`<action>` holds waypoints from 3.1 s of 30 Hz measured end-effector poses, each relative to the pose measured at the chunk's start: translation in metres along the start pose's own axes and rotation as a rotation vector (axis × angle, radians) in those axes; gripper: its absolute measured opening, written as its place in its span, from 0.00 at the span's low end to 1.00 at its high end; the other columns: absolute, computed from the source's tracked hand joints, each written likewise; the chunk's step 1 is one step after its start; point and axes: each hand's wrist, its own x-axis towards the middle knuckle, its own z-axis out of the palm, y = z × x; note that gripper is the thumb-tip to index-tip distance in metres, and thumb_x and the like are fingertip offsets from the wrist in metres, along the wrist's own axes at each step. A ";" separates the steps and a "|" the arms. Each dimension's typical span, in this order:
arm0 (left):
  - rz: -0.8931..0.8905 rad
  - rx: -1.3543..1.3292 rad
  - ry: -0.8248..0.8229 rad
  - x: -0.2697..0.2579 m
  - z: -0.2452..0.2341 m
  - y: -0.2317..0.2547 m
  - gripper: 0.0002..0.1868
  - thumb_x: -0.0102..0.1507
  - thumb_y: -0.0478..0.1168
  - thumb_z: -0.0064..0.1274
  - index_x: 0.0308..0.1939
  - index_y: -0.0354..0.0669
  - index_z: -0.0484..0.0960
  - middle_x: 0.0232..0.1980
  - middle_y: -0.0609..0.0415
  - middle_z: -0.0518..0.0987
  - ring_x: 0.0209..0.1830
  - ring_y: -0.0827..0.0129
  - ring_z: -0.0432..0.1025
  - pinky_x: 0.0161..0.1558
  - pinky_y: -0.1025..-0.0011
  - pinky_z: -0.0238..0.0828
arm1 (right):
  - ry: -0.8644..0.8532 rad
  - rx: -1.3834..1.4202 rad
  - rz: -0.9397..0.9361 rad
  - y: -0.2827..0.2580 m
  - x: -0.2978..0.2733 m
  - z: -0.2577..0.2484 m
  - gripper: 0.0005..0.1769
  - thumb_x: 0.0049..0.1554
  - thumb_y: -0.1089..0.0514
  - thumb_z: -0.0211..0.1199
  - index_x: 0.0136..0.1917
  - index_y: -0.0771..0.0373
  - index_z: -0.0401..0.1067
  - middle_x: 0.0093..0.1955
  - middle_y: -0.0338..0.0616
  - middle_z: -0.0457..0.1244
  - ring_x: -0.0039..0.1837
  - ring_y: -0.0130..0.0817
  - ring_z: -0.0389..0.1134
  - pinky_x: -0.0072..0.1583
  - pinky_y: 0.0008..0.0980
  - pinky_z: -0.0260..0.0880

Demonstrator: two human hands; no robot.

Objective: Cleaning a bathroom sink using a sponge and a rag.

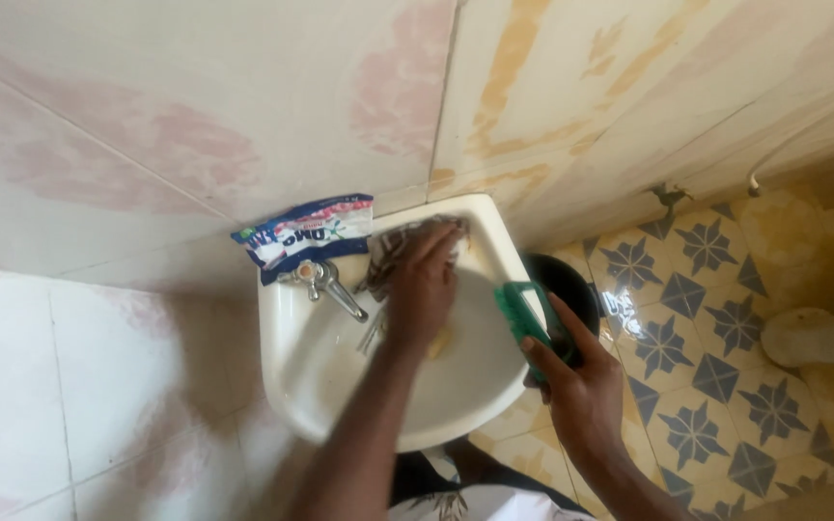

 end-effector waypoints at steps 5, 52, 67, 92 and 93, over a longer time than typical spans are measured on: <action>-0.091 -0.174 -0.190 0.013 -0.014 0.017 0.25 0.58 0.25 0.56 0.59 0.40 0.80 0.64 0.47 0.78 0.65 0.54 0.73 0.64 0.63 0.71 | -0.011 0.007 -0.016 0.006 0.000 -0.005 0.37 0.53 0.55 0.68 0.75 0.56 0.67 0.35 0.49 0.69 0.29 0.29 0.63 0.31 0.29 0.61; -1.430 -0.986 0.290 -0.130 -0.056 0.023 0.14 0.68 0.40 0.43 0.43 0.34 0.82 0.36 0.50 0.78 0.30 0.66 0.70 0.32 0.64 0.71 | -0.267 -0.596 -0.361 0.025 0.027 0.062 0.39 0.55 0.68 0.56 0.75 0.38 0.64 0.68 0.43 0.65 0.57 0.46 0.72 0.57 0.42 0.75; -1.523 -1.160 0.430 -0.147 -0.077 0.023 0.14 0.67 0.40 0.43 0.39 0.35 0.81 0.35 0.48 0.80 0.33 0.61 0.74 0.35 0.61 0.73 | -0.334 -0.870 -0.518 0.037 0.061 0.107 0.41 0.47 0.58 0.69 0.73 0.55 0.63 0.68 0.52 0.63 0.74 0.52 0.58 0.77 0.47 0.53; -0.623 -0.378 0.317 -0.080 -0.134 0.030 0.17 0.67 0.43 0.50 0.53 0.36 0.84 0.55 0.48 0.84 0.56 0.60 0.79 0.60 0.64 0.74 | -0.269 0.362 0.060 0.015 0.024 0.047 0.17 0.61 0.61 0.54 0.60 0.69 0.75 0.54 0.52 0.70 0.52 0.41 0.74 0.55 0.38 0.76; -0.688 -0.275 0.459 -0.069 -0.150 0.029 0.18 0.66 0.45 0.53 0.53 0.36 0.83 0.53 0.47 0.83 0.54 0.59 0.78 0.58 0.63 0.74 | -0.230 0.674 0.140 0.013 0.029 0.046 0.16 0.63 0.61 0.55 0.60 0.72 0.72 0.54 0.57 0.68 0.53 0.43 0.72 0.56 0.40 0.76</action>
